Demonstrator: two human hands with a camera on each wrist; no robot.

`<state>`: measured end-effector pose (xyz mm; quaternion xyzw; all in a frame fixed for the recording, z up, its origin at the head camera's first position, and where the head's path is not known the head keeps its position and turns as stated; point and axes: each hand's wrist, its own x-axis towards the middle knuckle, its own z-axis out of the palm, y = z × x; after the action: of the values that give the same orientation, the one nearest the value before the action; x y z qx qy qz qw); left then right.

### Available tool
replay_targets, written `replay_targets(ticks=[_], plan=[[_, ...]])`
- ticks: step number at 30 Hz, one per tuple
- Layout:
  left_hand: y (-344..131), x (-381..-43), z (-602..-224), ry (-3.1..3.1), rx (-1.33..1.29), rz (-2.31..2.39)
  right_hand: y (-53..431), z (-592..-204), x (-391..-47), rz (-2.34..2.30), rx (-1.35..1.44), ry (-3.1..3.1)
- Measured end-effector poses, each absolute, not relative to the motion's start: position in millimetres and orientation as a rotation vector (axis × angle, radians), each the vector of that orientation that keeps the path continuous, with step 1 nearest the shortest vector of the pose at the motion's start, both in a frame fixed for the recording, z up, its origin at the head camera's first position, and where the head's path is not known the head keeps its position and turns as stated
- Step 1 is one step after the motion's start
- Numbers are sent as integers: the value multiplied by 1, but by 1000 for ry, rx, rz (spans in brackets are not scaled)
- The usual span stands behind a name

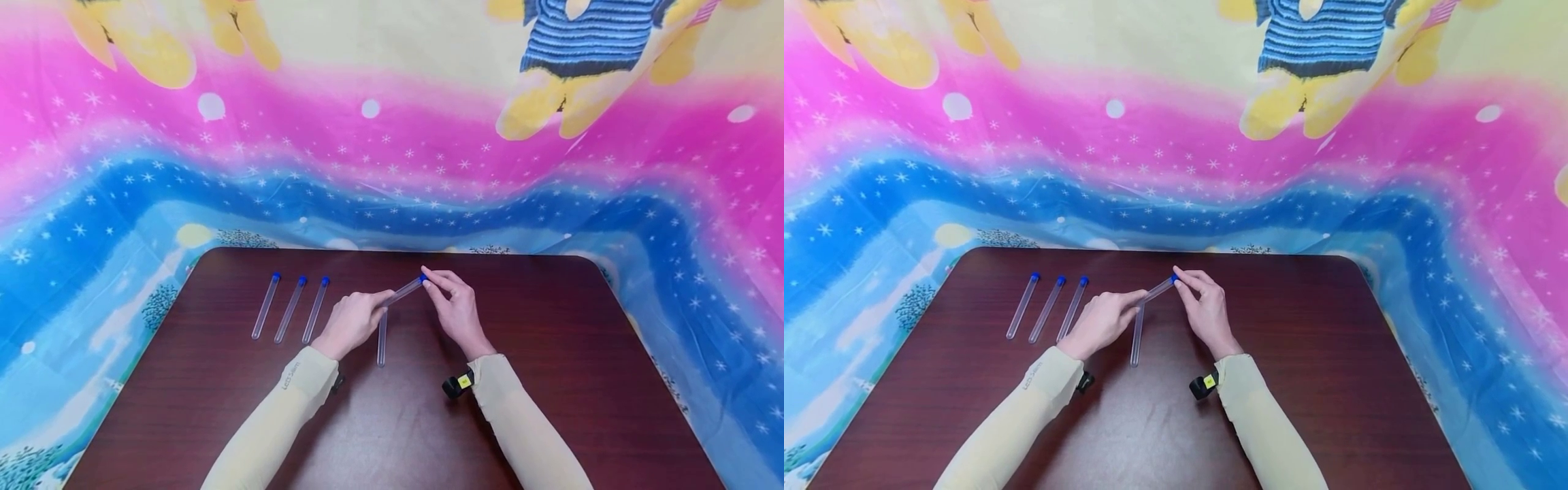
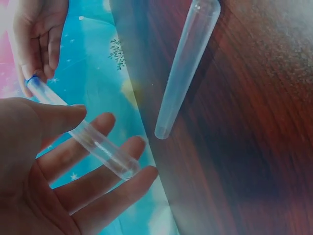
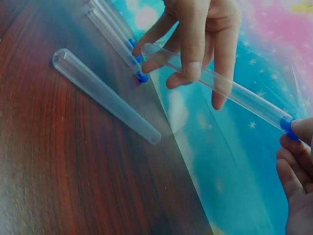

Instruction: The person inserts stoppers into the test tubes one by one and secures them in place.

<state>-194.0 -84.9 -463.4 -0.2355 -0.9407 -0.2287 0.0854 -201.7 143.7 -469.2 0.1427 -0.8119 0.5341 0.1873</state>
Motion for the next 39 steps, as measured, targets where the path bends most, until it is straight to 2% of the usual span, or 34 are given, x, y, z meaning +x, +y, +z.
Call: replay_targets(ticks=[12, 23, 31, 39], plan=[[-80, -194, -463, -2737, -711, -772, 132, -471, -203, 1770, 339, -2186], [-78, -194, -461, -2703, -730, -783, 126, -470, -204, 1797, 329, -2095], [-79, -194, -454, -2655, -746, -833, 115, -429, -185, 1762, 341, -2080], [-79, -194, -451, -2661, -763, -839, 113, -426, -184, 1701, 355, -2087]])
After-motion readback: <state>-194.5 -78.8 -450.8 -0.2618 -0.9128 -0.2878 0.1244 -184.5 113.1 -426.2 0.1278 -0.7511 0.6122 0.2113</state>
